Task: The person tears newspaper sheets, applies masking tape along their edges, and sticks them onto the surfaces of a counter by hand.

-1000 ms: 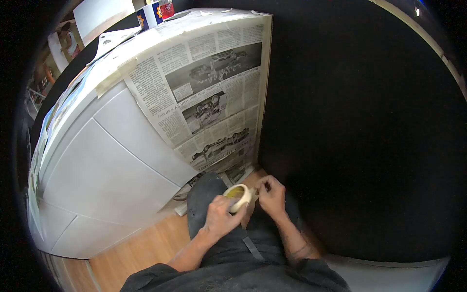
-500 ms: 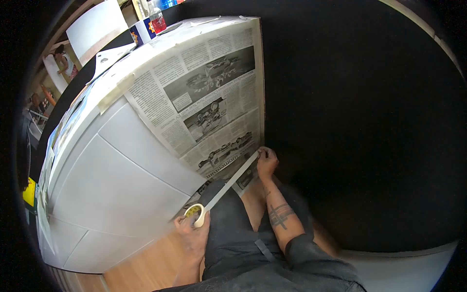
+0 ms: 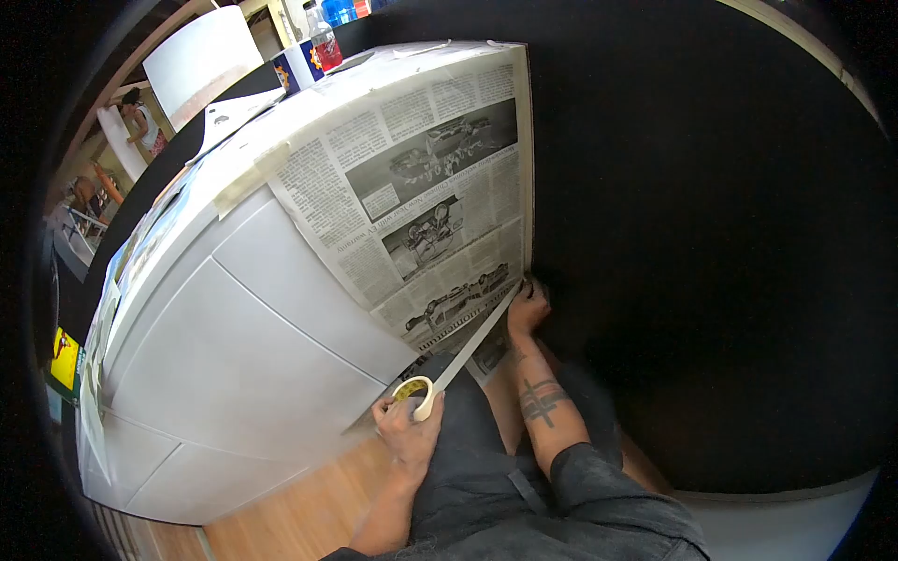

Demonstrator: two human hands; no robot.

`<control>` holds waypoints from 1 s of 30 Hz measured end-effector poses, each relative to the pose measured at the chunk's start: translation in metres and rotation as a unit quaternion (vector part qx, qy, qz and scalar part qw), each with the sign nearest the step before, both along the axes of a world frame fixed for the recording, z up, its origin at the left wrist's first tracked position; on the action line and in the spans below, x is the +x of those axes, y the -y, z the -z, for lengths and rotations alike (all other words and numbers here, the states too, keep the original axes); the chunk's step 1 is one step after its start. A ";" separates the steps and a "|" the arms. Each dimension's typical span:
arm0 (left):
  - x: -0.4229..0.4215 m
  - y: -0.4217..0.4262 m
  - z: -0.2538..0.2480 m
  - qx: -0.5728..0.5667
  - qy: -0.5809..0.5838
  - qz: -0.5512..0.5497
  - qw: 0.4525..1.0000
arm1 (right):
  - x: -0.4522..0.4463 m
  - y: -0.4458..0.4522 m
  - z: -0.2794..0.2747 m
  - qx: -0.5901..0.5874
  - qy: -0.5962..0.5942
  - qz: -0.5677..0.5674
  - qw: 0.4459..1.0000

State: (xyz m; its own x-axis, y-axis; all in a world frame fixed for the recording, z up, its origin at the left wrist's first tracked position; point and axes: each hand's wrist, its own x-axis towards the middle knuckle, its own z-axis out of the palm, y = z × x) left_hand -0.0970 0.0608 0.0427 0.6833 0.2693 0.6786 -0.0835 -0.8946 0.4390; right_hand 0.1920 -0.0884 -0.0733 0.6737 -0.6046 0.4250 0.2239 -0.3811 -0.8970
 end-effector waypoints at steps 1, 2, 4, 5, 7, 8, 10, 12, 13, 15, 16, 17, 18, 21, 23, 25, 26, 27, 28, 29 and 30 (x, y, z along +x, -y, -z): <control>0.000 -0.002 0.003 0.000 0.008 0.005 1.000 | 0.000 -0.001 -0.002 -0.001 -0.004 -0.002 1.000; 0.000 -0.002 0.004 -0.003 0.008 0.006 1.000 | -0.001 0.000 -0.004 -0.003 -0.009 -0.004 1.000; -0.001 -0.001 0.003 -0.009 0.005 0.008 1.000 | -0.001 0.000 -0.004 0.002 -0.014 -0.004 1.000; -0.002 -0.001 0.003 -0.006 -0.009 0.006 1.000 | -0.001 -0.001 -0.005 0.008 -0.013 -0.003 1.000; -0.004 -0.001 0.004 -0.001 -0.037 0.003 0.999 | 0.000 -0.002 -0.005 0.019 -0.006 -0.001 1.000; -0.004 0.000 0.005 -0.008 -0.033 0.001 0.999 | 0.000 -0.002 -0.005 0.024 -0.001 0.000 1.000; -0.003 0.002 0.007 -0.022 -0.024 -0.003 0.999 | -0.002 -0.001 -0.007 0.044 -0.016 0.010 0.999; 0.000 0.000 0.009 -0.005 -0.015 -0.024 1.000 | -0.003 0.001 -0.004 0.074 -0.057 0.028 0.995; 0.001 0.000 0.009 0.004 -0.011 -0.034 0.999 | -0.002 0.001 -0.001 0.075 -0.055 0.020 0.995; 0.002 -0.001 0.010 -0.025 -0.055 -0.057 0.997 | 0.000 0.001 0.002 0.076 -0.051 0.005 0.996; 0.001 -0.001 0.010 -0.040 -0.077 -0.069 0.994 | -0.001 0.000 0.002 0.037 -0.033 0.000 0.999; 0.001 -0.001 0.009 -0.040 -0.071 -0.067 0.994 | -0.001 -0.001 0.003 -0.002 -0.015 -0.004 1.000; 0.002 -0.002 0.008 -0.040 -0.065 -0.065 0.995 | -0.001 -0.003 0.004 -0.040 0.003 -0.009 0.999; 0.007 -0.005 0.005 -0.024 -0.024 -0.046 0.998 | -0.001 -0.008 0.005 -0.113 0.028 0.022 0.993; 0.006 -0.007 0.005 -0.020 -0.029 -0.058 0.998 | -0.006 -0.007 0.003 -0.107 -0.003 -0.005 0.994; 0.006 -0.009 0.007 -0.025 -0.070 -0.092 0.993 | -0.006 -0.008 0.004 -0.110 -0.019 -0.034 0.993; 0.008 -0.011 0.012 -0.021 -0.081 -0.116 0.990 | -0.007 -0.006 0.005 -0.115 -0.019 -0.048 0.992; 0.011 -0.014 0.021 -0.017 -0.091 -0.139 0.986 | -0.008 -0.005 0.007 -0.119 -0.020 -0.061 0.991; 0.015 -0.015 0.028 -0.012 -0.101 -0.161 0.982 | -0.010 -0.005 0.008 -0.123 -0.029 -0.073 0.989; 0.020 -0.016 0.034 -0.034 -0.094 -0.168 0.981 | -0.011 -0.005 0.009 -0.125 -0.036 -0.083 0.988; 0.025 -0.019 0.034 -0.030 -0.100 -0.180 0.978 | -0.010 -0.005 0.010 -0.127 -0.042 -0.091 0.987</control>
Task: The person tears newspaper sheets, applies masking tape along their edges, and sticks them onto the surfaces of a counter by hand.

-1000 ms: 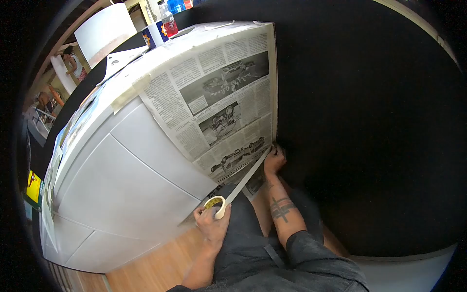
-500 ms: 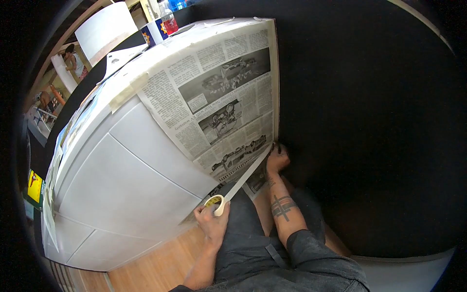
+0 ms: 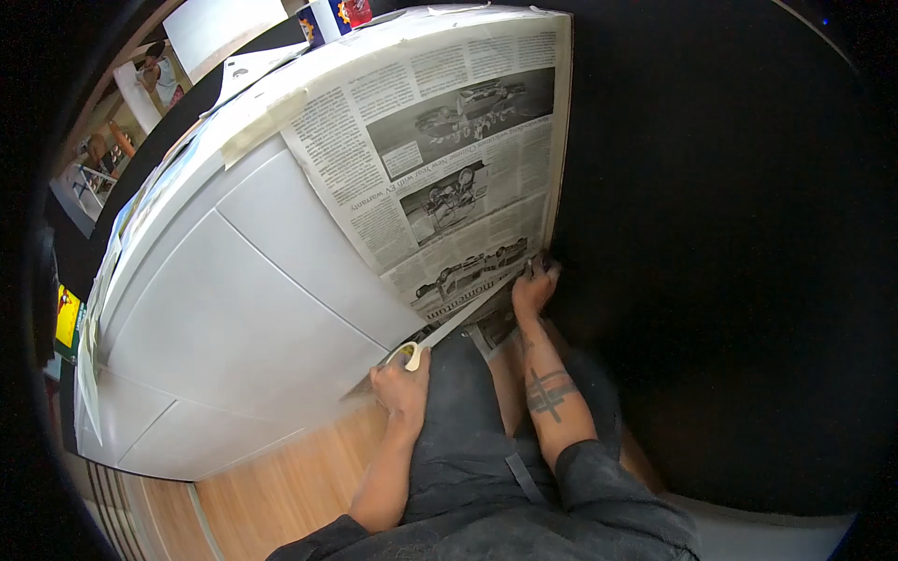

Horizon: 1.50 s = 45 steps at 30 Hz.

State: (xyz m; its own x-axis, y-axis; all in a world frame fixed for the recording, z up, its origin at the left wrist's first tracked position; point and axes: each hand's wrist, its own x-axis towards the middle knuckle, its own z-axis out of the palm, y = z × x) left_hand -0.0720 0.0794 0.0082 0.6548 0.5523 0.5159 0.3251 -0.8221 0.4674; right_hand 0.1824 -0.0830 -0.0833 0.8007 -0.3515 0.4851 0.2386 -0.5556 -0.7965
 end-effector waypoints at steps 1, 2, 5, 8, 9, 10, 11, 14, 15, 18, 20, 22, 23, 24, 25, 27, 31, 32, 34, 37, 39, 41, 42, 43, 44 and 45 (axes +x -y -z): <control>0.004 -0.004 0.000 0.004 -0.009 -0.010 1.000 | 0.001 -0.001 0.001 -0.004 0.009 -0.009 1.000; 0.007 -0.006 0.001 0.007 -0.019 -0.020 1.000 | 0.001 -0.001 0.004 -0.009 0.017 -0.017 1.000; 0.018 -0.002 -0.007 -0.046 -0.059 -0.087 0.993 | 0.002 -0.006 0.014 -0.022 0.025 -0.015 0.999; 0.023 -0.004 -0.002 -0.052 -0.090 -0.092 0.990 | -0.004 -0.016 0.009 -0.021 -0.011 -0.013 1.000; 0.022 -0.004 0.000 -0.050 -0.084 -0.087 0.991 | -0.006 -0.017 0.007 -0.018 -0.029 -0.013 0.999; 0.020 -0.004 0.001 -0.047 -0.077 -0.081 0.993 | -0.007 -0.018 0.005 -0.020 -0.035 -0.014 0.999; 0.019 -0.003 0.003 -0.046 -0.071 -0.075 0.994 | -0.008 -0.017 0.003 -0.022 -0.042 -0.013 0.999; -0.004 0.016 -0.046 -0.127 -0.048 -0.023 0.991 | 0.000 -0.010 0.011 -0.016 -0.041 -0.042 0.998; -0.009 0.024 -0.055 -0.141 -0.065 -0.006 0.988 | -0.001 -0.004 0.017 -0.013 -0.040 -0.056 0.998; -0.015 0.035 -0.060 -0.161 -0.096 0.013 0.982 | -0.007 0.014 -0.003 0.030 -0.078 -0.133 0.988; -0.011 0.021 -0.043 -0.131 -0.098 0.000 0.987 | -0.014 0.024 -0.017 0.045 -0.094 -0.166 0.981; -0.001 0.000 -0.025 -0.103 -0.145 -0.027 0.984 | -0.013 0.025 -0.017 0.068 -0.097 -0.182 0.976; 0.006 -0.009 -0.014 -0.094 -0.161 -0.035 0.982 | -0.012 0.023 -0.013 0.082 -0.097 -0.184 0.975; 0.013 -0.013 -0.009 -0.085 -0.175 -0.044 0.980 | -0.010 0.022 -0.009 0.094 -0.094 -0.187 0.973; 0.020 -0.016 -0.006 -0.090 -0.214 -0.063 0.971 | -0.010 0.021 -0.007 0.058 -0.078 -0.178 0.979; 0.028 -0.016 0.001 -0.072 -0.186 -0.092 0.976 | -0.009 0.017 -0.005 -0.011 -0.044 -0.159 0.986; 0.038 -0.013 0.012 -0.083 -0.188 -0.119 0.971 | -0.016 0.012 0.001 -0.020 -0.059 -0.146 0.987; 0.039 -0.013 0.014 -0.090 -0.188 -0.122 0.970 | -0.015 0.009 0.000 -0.020 -0.058 -0.137 0.989; 0.043 -0.013 0.016 -0.103 -0.184 -0.130 0.969 | -0.009 0.003 0.005 -0.021 -0.050 -0.125 0.991; 0.044 -0.010 0.021 -0.088 -0.149 -0.135 0.976 | -0.009 -0.005 0.020 -0.034 -0.041 -0.114 0.992; 0.044 -0.010 0.021 -0.093 -0.146 -0.131 0.976 | -0.010 -0.013 0.019 -0.049 -0.032 -0.107 0.993; 0.040 -0.010 0.023 -0.096 -0.152 -0.133 0.975 | -0.021 -0.022 0.014 -0.073 -0.073 -0.088 0.991; 0.040 -0.009 0.020 -0.096 -0.155 -0.135 0.974 | -0.026 -0.028 0.008 -0.085 -0.091 -0.077 0.989; 0.042 -0.008 0.017 -0.096 -0.158 -0.136 0.973 | -0.033 -0.034 0.009 -0.105 -0.105 -0.080 0.986; 0.045 -0.008 0.016 -0.100 -0.152 -0.138 0.974 | -0.042 -0.042 0.009 -0.122 -0.117 -0.081 0.982; 0.047 -0.009 0.015 -0.103 -0.146 -0.138 0.974 | -0.047 -0.052 0.007 -0.139 -0.127 -0.082 0.979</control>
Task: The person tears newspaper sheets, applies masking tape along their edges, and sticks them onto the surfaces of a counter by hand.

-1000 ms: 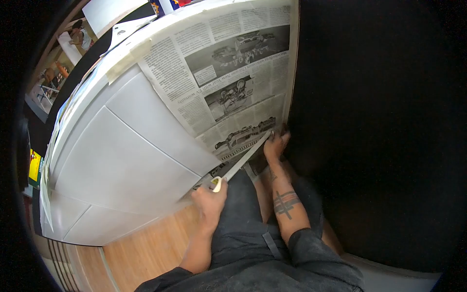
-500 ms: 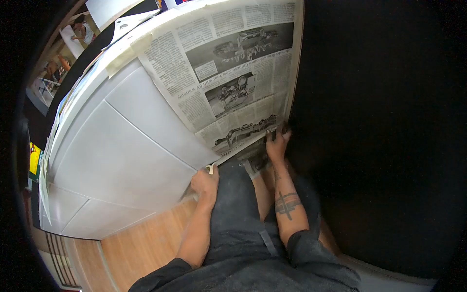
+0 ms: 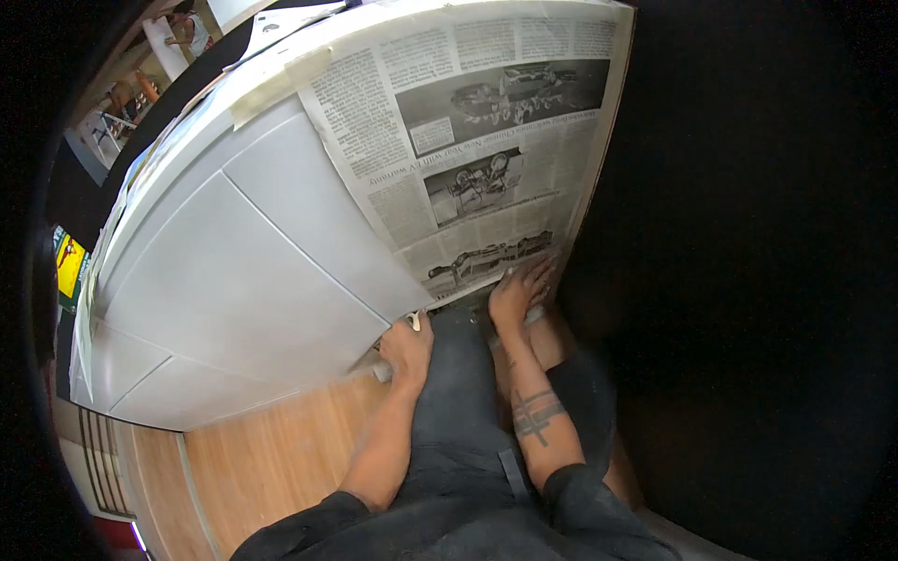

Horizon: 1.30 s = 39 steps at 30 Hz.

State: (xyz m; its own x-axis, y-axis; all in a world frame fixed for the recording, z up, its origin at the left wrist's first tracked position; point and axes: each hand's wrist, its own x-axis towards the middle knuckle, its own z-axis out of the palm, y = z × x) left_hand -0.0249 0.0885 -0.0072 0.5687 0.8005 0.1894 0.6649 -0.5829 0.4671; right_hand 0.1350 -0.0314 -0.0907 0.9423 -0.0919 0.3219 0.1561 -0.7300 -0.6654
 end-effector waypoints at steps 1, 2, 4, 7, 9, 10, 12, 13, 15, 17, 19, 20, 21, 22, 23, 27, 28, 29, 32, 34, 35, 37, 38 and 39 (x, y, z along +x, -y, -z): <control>-0.001 0.001 0.001 -0.005 0.001 -0.002 1.000 | -0.011 -0.007 -0.007 -0.003 -0.031 -0.021 0.999; -0.003 0.002 0.004 -0.013 0.000 -0.009 1.000 | -0.024 -0.010 -0.013 -0.009 -0.064 -0.045 0.997; 0.003 0.001 0.004 -0.028 0.001 -0.021 0.999 | -0.048 -0.019 -0.032 -0.080 -0.115 -0.080 0.987; 0.009 -0.001 0.003 -0.055 -0.014 -0.033 0.998 | -0.074 -0.029 -0.037 -0.060 -0.147 -0.163 0.974; 0.008 0.000 0.002 -0.066 -0.013 -0.037 0.997 | -0.082 -0.032 -0.035 -0.066 -0.046 -0.161 0.984; 0.008 -0.001 0.000 -0.071 -0.012 -0.038 0.997 | -0.086 -0.026 -0.059 -0.057 -0.085 -0.203 0.974; 0.009 -0.002 -0.001 -0.077 -0.017 -0.042 0.996 | -0.089 -0.027 -0.069 -0.033 -0.099 -0.247 0.963; 0.007 -0.001 -0.002 -0.080 -0.020 -0.044 0.996 | -0.089 -0.032 -0.063 -0.021 -0.073 -0.250 0.965; 0.006 -0.003 0.000 -0.077 -0.008 -0.040 0.996 | -0.081 -0.042 -0.052 -0.002 -0.034 -0.258 0.965; 0.001 -0.006 0.001 -0.075 -0.003 -0.026 0.997 | -0.069 -0.044 -0.040 0.007 -0.009 -0.269 0.963; -0.002 -0.007 0.001 -0.067 0.007 -0.003 0.998 | -0.062 -0.044 -0.038 -0.009 -0.008 -0.306 0.952; 0.000 -0.007 -0.002 -0.060 0.015 -0.009 0.998 | -0.057 -0.041 -0.039 -0.014 0.002 -0.327 0.945; -0.002 -0.003 -0.002 -0.053 0.024 -0.013 0.998 | -0.054 -0.040 -0.038 -0.020 0.012 -0.347 0.938; 0.001 -0.003 -0.001 -0.054 0.033 -0.009 0.998 | -0.048 -0.042 -0.038 -0.033 0.016 -0.348 0.937; -0.001 -0.001 0.002 -0.059 0.036 -0.006 0.998 | -0.049 -0.040 -0.035 -0.046 0.011 -0.349 0.936; -0.006 -0.002 -0.006 -0.113 0.007 -0.001 0.994 | -0.044 -0.036 -0.032 -0.021 -0.002 -0.372 0.928; -0.006 -0.003 -0.006 -0.123 -0.002 -0.001 0.992 | -0.043 -0.038 -0.032 -0.017 0.011 -0.374 0.927; -0.004 -0.005 -0.004 -0.123 -0.006 0.005 0.992 | -0.040 -0.039 -0.031 -0.032 0.009 -0.368 0.929; 0.002 -0.008 0.004 -0.126 -0.032 0.022 0.991 | -0.040 -0.036 -0.035 -0.075 -0.020 -0.368 0.927; 0.006 -0.010 -0.005 -0.125 -0.061 0.030 0.990 | -0.039 -0.037 -0.036 -0.083 -0.009 -0.373 0.924; 0.009 -0.014 -0.010 -0.116 -0.070 0.052 0.989 | -0.040 -0.037 -0.037 -0.086 -0.006 -0.376 0.922; 0.006 -0.019 -0.018 -0.102 -0.097 0.094 0.986 | -0.038 -0.037 -0.042 -0.068 0.032 -0.383 0.921; 0.008 -0.019 -0.019 -0.075 -0.095 0.109 0.987 | -0.038 -0.036 -0.044 -0.076 0.035 -0.379 0.922; 0.012 -0.023 -0.018 -0.051 -0.098 0.123 0.986 | -0.043 -0.034 -0.044 -0.085 0.030 -0.376 0.922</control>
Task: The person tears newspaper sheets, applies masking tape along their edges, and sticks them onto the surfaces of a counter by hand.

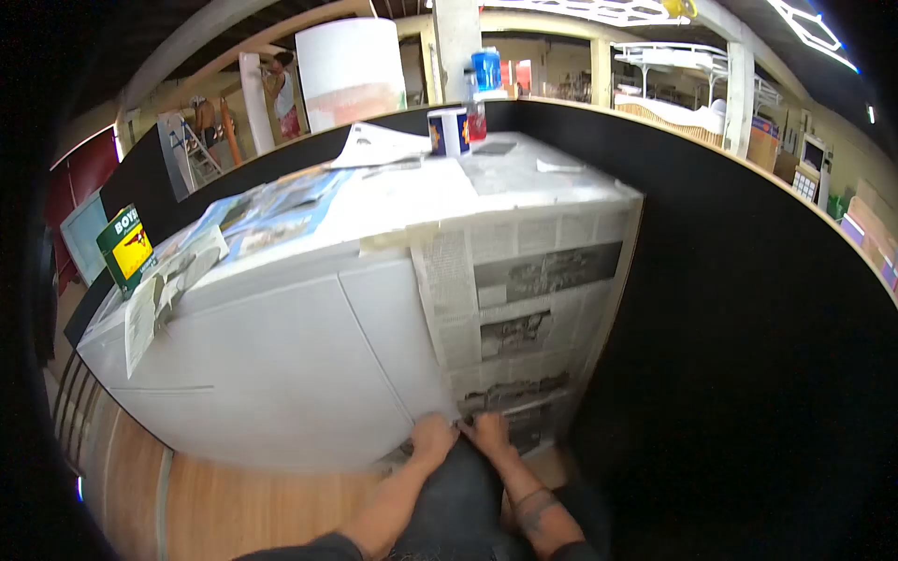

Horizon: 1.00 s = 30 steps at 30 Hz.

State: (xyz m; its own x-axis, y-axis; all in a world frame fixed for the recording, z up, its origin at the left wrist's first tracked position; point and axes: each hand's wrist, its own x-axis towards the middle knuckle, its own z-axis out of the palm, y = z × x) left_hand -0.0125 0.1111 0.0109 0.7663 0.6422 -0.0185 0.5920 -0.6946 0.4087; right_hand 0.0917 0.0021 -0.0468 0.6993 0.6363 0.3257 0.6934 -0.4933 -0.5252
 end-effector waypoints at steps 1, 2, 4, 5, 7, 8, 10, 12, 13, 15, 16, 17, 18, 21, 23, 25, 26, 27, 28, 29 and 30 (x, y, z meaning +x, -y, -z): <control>0.001 -0.003 0.004 0.018 -0.005 0.017 1.000 | 0.000 -0.002 0.003 0.085 0.029 -0.004 0.996; 0.004 -0.007 0.011 0.030 -0.002 0.039 0.999 | -0.002 -0.001 -0.002 0.065 0.020 -0.001 0.998; 0.011 -0.014 0.018 0.043 -0.015 0.057 0.997 | -0.002 0.001 -0.001 0.024 0.004 0.004 1.000; 0.016 -0.013 0.018 0.047 -0.030 0.055 0.997 | 0.000 0.000 0.005 0.005 -0.001 0.009 1.000; 0.018 -0.010 0.015 0.075 -0.029 0.072 0.994 | -0.001 -0.002 0.004 -0.008 -0.013 0.024 1.000; 0.015 -0.012 0.019 0.078 -0.059 0.077 0.992 | -0.004 -0.003 0.006 -0.006 -0.015 0.013 1.000; 0.009 -0.018 0.024 0.092 -0.112 0.094 0.985 | -0.005 -0.007 0.007 0.006 -0.011 -0.004 1.000; -0.029 -0.016 0.010 0.113 -0.158 0.134 0.972 | -0.012 -0.008 0.009 0.021 -0.008 -0.004 1.000; -0.045 -0.016 -0.010 0.128 -0.175 0.155 0.964 | -0.011 -0.008 0.008 0.032 0.001 -0.002 0.999; -0.083 -0.013 -0.041 0.098 -0.130 0.141 0.977 | -0.011 -0.005 0.006 0.017 -0.006 -0.005 1.000; -0.101 -0.015 -0.055 0.067 -0.093 0.134 0.984 | -0.009 -0.005 0.005 0.010 -0.008 -0.006 1.000; -0.115 -0.019 -0.061 0.036 -0.052 0.128 0.990 | -0.010 -0.005 0.007 0.004 -0.038 -0.024 0.999; -0.130 -0.024 -0.052 0.034 0.005 0.106 0.994 | -0.010 -0.005 0.013 0.001 -0.059 -0.039 0.997; -0.135 -0.013 -0.077 -0.036 -0.034 -0.005 0.999 | -0.004 -0.010 0.015 0.017 -0.039 -0.027 0.999; -0.131 -0.003 -0.075 -0.046 -0.008 -0.014 0.999 | -0.014 -0.019 -0.001 -0.035 -0.025 0.033 0.999; -0.119 0.008 -0.082 -0.067 0.026 -0.004 0.997 | -0.016 -0.021 -0.009 -0.040 -0.030 0.042 0.998; -0.113 0.016 -0.090 -0.083 0.047 0.010 0.995 | -0.019 -0.017 -0.017 -0.066 -0.044 0.044 0.996; -0.109 0.024 -0.096 -0.099 0.067 0.021 0.993 | -0.019 -0.011 -0.013 -0.048 -0.058 0.006 0.997; -0.103 0.030 -0.097 -0.101 0.074 0.067 0.990 | -0.013 -0.006 -0.009 -0.028 -0.064 -0.032 0.997; -0.089 0.034 -0.096 -0.099 0.082 0.121 0.984 | 0.003 -0.002 -0.006 -0.005 -0.067 -0.064 0.996; -0.086 0.037 -0.100 -0.097 0.085 0.165 0.978 | 0.007 0.004 -0.005 0.016 -0.075 -0.079 0.994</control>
State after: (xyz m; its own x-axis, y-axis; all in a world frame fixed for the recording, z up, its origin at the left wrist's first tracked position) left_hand -0.0981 0.0738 0.1112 0.9340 0.3560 0.0298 0.2604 -0.7356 0.6254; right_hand 0.0987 -0.0018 -0.0414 0.6339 0.7332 0.2461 0.6731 -0.3662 -0.6426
